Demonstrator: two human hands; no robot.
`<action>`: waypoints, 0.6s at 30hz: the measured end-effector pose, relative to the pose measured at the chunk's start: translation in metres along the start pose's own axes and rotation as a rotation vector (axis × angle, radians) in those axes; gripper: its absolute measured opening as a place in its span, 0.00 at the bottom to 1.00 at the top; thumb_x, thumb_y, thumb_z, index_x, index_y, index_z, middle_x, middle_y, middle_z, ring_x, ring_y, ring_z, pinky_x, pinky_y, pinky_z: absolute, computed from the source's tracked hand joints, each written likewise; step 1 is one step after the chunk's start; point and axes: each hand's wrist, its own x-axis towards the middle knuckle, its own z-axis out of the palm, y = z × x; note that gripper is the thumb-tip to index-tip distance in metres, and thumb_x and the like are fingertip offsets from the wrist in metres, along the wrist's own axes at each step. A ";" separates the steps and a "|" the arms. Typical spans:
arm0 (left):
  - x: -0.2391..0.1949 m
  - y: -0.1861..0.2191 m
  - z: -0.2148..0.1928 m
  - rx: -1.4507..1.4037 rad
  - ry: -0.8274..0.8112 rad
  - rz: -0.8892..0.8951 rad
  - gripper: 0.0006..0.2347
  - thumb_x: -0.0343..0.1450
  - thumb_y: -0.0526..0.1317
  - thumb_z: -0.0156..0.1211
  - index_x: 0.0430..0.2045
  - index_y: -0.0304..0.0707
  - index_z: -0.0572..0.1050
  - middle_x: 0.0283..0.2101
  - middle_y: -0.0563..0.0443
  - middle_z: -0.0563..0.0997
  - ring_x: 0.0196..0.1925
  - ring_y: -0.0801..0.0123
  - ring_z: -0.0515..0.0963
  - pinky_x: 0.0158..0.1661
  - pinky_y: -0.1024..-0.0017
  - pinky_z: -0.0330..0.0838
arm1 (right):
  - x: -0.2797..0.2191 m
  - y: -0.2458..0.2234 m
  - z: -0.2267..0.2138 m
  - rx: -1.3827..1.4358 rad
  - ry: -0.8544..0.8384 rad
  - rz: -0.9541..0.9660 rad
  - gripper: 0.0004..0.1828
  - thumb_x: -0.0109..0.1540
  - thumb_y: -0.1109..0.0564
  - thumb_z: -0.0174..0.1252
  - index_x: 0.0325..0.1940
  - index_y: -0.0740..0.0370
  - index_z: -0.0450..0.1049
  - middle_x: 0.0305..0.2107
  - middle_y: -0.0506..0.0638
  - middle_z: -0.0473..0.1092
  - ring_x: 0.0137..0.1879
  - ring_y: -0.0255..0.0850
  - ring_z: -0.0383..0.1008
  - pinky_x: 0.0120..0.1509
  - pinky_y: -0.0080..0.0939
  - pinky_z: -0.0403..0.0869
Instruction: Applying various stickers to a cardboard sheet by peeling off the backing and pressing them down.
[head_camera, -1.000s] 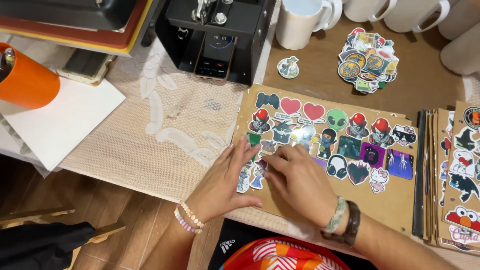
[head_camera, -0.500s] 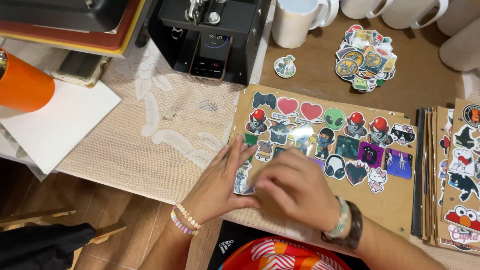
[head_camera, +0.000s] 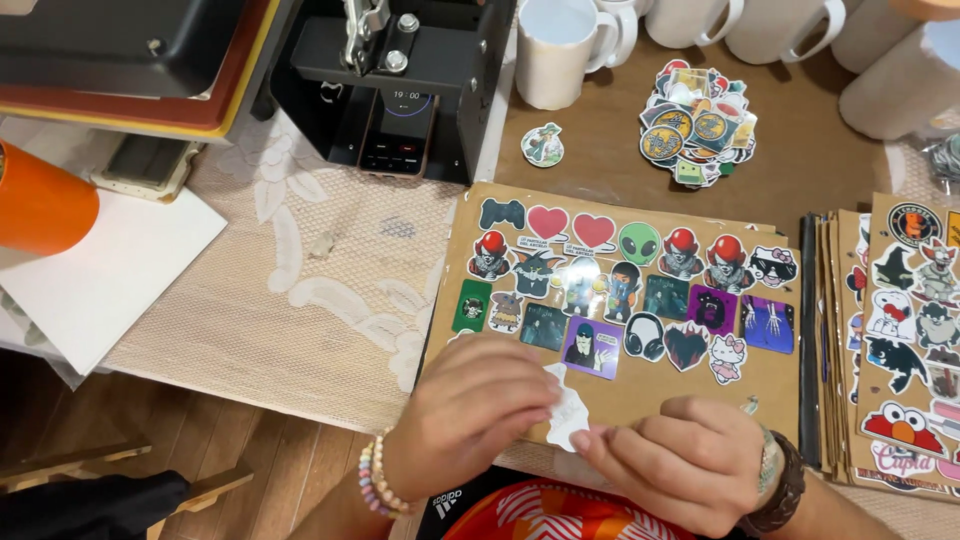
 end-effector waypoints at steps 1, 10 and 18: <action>0.002 0.001 0.002 0.000 -0.003 0.002 0.04 0.74 0.35 0.59 0.38 0.34 0.77 0.41 0.46 0.82 0.44 0.55 0.83 0.50 0.59 0.76 | -0.001 0.000 0.000 -0.003 0.001 0.002 0.08 0.62 0.65 0.59 0.45 0.64 0.78 0.34 0.45 0.72 0.36 0.31 0.66 0.31 0.31 0.69; 0.004 0.006 0.011 0.131 -0.143 0.235 0.08 0.79 0.33 0.46 0.47 0.30 0.73 0.46 0.44 0.83 0.48 0.53 0.83 0.50 0.56 0.76 | -0.014 -0.002 0.003 0.054 0.067 0.115 0.07 0.64 0.60 0.55 0.41 0.62 0.79 0.33 0.45 0.73 0.34 0.35 0.67 0.31 0.34 0.69; -0.017 -0.007 0.043 -0.085 -0.081 -0.082 0.08 0.72 0.27 0.57 0.43 0.24 0.70 0.43 0.31 0.78 0.48 0.42 0.78 0.59 0.47 0.73 | -0.028 -0.008 0.003 0.003 0.021 0.055 0.07 0.65 0.61 0.56 0.44 0.64 0.78 0.35 0.44 0.72 0.38 0.33 0.66 0.32 0.32 0.69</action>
